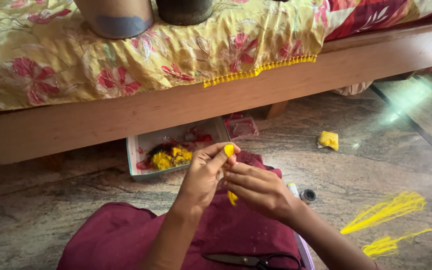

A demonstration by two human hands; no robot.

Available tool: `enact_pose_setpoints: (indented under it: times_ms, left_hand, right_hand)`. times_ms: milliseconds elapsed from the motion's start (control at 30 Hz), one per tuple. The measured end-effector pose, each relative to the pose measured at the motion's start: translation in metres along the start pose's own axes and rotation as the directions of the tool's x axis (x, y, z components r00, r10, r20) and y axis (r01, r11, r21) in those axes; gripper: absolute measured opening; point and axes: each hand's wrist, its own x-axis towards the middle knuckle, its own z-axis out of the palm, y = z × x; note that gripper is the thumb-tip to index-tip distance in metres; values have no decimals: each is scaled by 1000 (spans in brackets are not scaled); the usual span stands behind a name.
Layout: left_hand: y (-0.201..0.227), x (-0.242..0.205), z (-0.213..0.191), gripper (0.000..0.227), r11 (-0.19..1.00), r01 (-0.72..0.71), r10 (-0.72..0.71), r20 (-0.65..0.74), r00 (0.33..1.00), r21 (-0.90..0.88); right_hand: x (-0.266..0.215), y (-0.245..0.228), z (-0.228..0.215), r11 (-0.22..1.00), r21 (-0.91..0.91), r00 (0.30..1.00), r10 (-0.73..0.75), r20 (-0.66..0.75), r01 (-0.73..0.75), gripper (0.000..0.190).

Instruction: Creating decorative yarn tassels and attaching them to the edge of a bedsheet or fabric.

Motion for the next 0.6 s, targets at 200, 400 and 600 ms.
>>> enact_pose_setpoints:
  times_ms: [200,400,600]
  left_hand:
    - [9,-2,3,18,942,-158,151,48,987,297]
    - [19,-11,25,45,962,-116,126,-24,992,248]
    - [36,-17,24,43,850,-79,40,86,996,521]
  right_hand:
    - [19,1,-23,506,666,742,662,108,-548,21]
    - [18,7,-11,106,726,472,820,322,-679,28]
    - [6,7,-7,131,751,496,821,285,-647,19]
